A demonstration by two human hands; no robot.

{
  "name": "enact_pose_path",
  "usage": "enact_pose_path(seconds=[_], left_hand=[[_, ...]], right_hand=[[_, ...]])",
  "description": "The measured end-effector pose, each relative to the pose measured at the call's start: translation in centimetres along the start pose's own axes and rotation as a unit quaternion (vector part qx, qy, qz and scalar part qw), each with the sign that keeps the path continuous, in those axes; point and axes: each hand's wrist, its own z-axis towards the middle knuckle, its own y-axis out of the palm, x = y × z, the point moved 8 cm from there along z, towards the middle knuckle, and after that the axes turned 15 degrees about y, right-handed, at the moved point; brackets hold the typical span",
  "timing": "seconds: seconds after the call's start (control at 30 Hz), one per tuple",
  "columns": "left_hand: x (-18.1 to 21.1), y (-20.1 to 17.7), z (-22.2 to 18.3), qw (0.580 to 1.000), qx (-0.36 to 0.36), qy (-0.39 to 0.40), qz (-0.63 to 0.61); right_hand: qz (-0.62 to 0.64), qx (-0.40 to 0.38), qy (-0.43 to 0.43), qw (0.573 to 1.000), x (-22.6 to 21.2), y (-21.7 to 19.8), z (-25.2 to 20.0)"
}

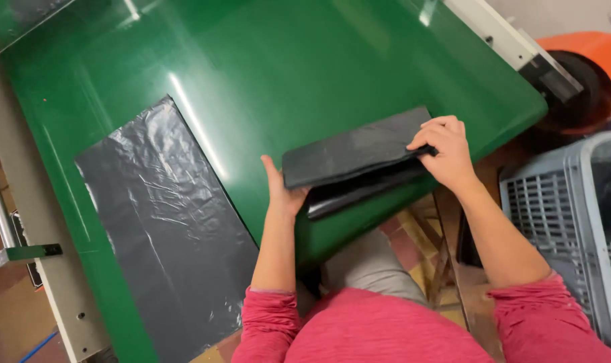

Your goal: Folding plastic bags as they come off a conveyor belt and placing them into a plastic crate.

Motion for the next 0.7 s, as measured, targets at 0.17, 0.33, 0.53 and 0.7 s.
enact_pose_path(seconds=[0.17,0.33,0.53,0.7], left_hand=[[-0.1,-5.8,1.0,0.950,-0.073,0.217,0.212],[4.6,3.8,-11.9,0.680,-0.093,0.469,0.557],[0.1,7.4,-15.3,0.098,-0.289,0.541,0.784],[-2.1,7.0,-12.1,0.092,-0.434,0.370,0.816]], right_hand=[[-0.027,-0.009,0.035,0.999,2.7,0.5,-3.5],[-0.106,-0.023,-0.006,0.994,0.1,-0.5,-4.4],[-0.196,-0.099,-0.151,0.964,-10.0,4.0,-7.3],[-0.082,-0.151,-0.186,0.967,-10.9,9.1,-10.8]])
